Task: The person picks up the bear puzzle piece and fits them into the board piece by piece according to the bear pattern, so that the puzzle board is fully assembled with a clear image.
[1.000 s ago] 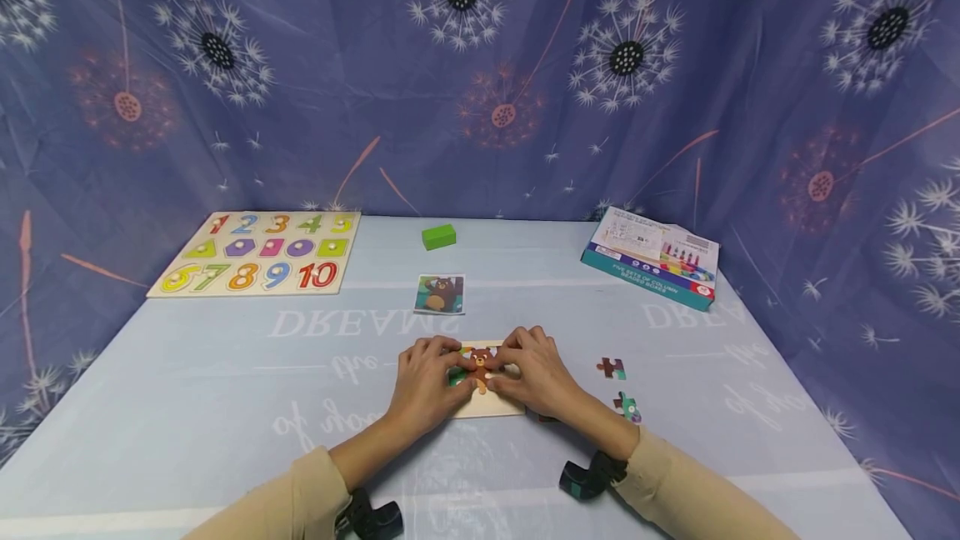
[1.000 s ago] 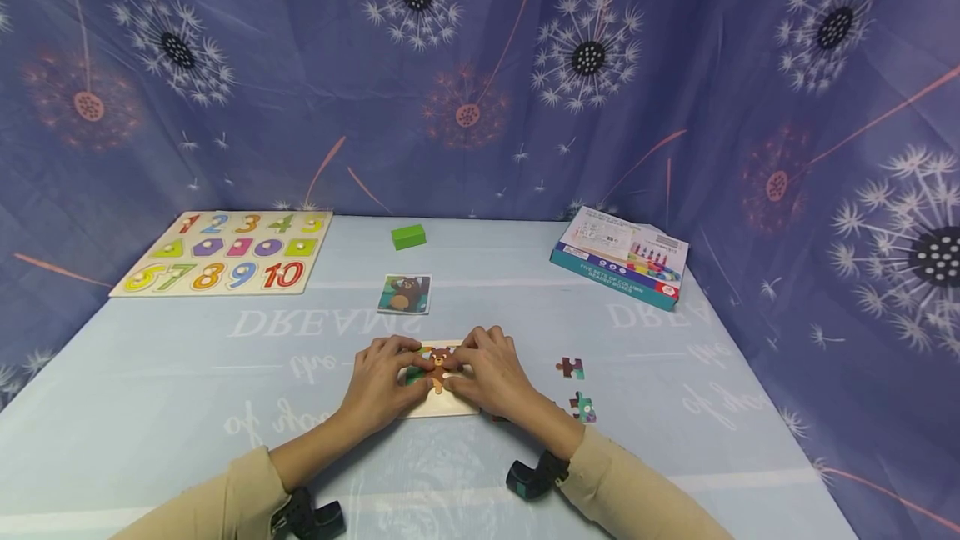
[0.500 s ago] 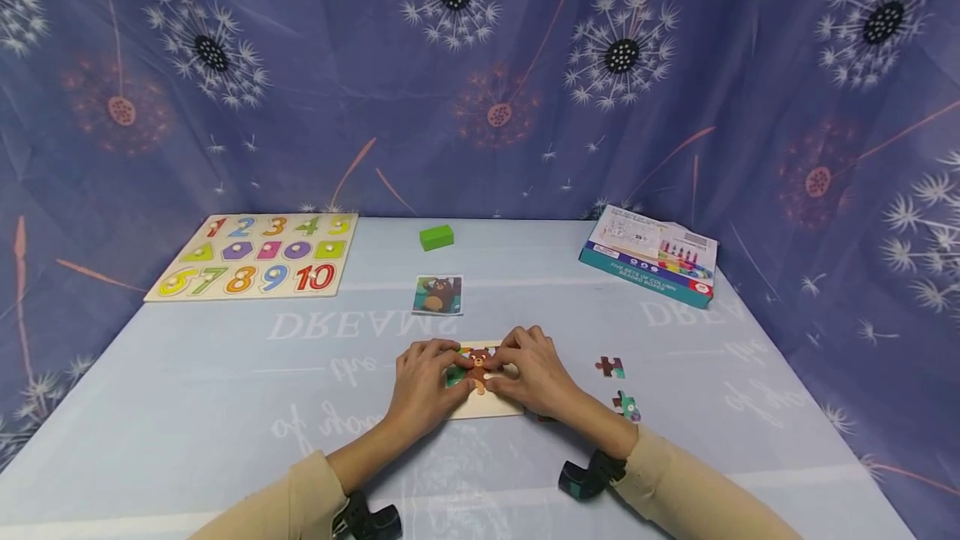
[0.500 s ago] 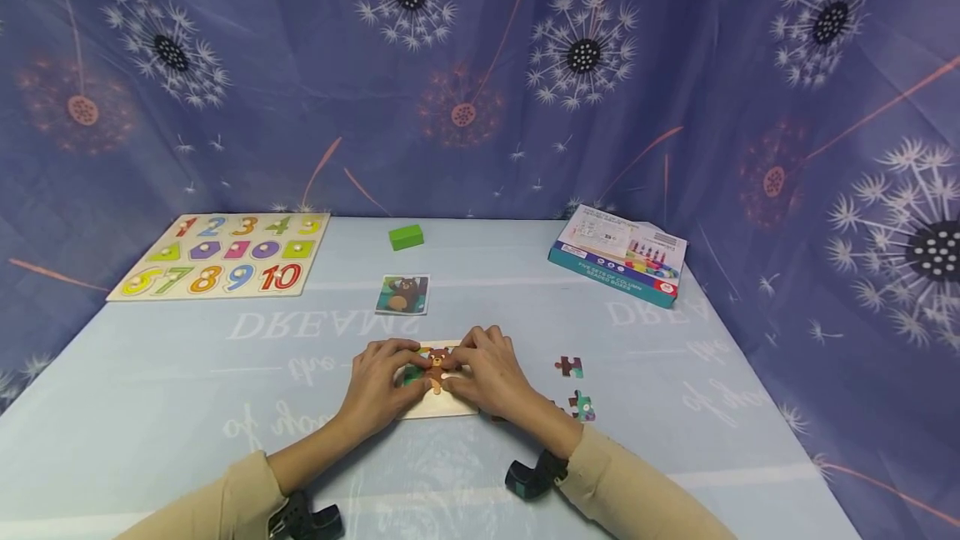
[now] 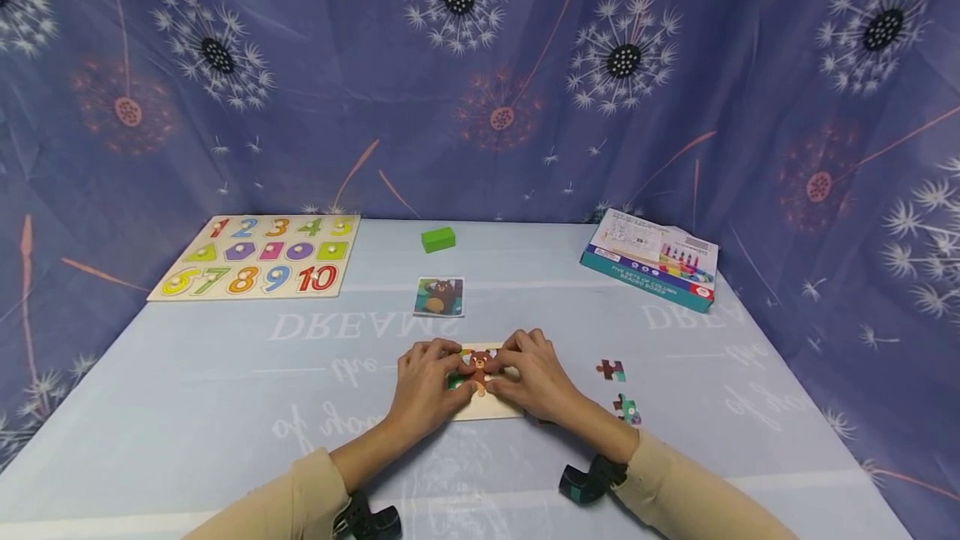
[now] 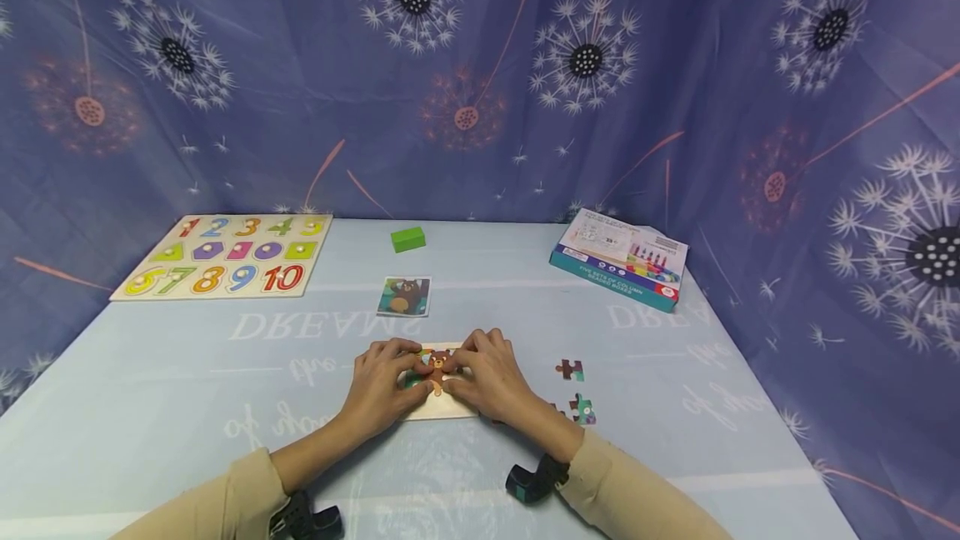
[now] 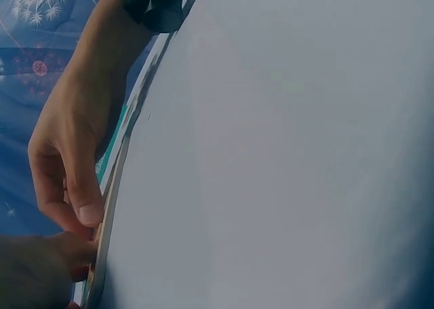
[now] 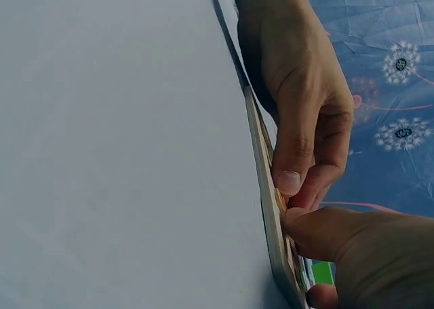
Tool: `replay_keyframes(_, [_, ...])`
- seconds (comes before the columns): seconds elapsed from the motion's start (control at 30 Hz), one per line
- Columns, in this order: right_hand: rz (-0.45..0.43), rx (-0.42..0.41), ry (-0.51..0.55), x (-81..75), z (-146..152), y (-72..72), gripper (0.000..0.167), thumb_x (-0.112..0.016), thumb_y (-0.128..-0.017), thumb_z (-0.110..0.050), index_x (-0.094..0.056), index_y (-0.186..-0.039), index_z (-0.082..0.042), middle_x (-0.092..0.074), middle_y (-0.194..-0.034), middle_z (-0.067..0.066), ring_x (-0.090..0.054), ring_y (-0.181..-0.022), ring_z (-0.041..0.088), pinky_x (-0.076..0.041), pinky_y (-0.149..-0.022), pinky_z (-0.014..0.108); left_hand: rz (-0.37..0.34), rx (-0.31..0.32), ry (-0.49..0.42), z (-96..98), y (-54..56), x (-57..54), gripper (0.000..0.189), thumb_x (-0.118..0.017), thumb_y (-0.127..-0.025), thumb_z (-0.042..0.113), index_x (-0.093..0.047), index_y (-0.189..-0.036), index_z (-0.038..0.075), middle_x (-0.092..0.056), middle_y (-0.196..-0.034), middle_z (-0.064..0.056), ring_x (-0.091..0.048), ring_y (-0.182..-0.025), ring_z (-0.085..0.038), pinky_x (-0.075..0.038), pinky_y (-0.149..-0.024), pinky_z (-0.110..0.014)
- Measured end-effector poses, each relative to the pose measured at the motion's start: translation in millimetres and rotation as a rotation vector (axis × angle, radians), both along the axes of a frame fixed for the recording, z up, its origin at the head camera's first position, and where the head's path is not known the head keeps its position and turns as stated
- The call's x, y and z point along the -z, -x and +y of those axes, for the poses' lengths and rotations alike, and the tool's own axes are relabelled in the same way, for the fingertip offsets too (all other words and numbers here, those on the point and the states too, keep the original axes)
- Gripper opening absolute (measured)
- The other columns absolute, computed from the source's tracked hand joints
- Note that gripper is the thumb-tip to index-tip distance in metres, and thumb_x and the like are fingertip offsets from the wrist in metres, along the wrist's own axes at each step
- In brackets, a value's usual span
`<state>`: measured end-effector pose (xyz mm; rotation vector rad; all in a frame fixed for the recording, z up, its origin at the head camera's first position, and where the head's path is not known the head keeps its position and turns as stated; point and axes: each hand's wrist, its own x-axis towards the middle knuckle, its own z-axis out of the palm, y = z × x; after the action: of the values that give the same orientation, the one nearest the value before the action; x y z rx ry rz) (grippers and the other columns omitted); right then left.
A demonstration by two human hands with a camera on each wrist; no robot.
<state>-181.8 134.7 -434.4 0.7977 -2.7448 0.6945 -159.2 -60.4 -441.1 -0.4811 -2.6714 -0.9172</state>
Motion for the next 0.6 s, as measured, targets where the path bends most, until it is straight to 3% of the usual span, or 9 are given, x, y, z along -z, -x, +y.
replay_keyframes(0.6, [-0.018, 0.011, -0.010, -2.5, -1.8, 0.0, 0.012, -0.077, -0.075, -0.030, -0.074, -0.085, -0.026, -0.055, -0.092, -0.004, -0.042, -0.087, 0.014, -0.032, -0.076, 0.034, -0.039, 0.020, -0.035, -1.7, 2.4, 1.4, 0.012, -0.076, -0.076, 0.028, -0.072, -0.084, 0.021, -0.060, -0.112, -0.002, -0.046, -0.103, -0.022, -0.027, -0.095, -0.054])
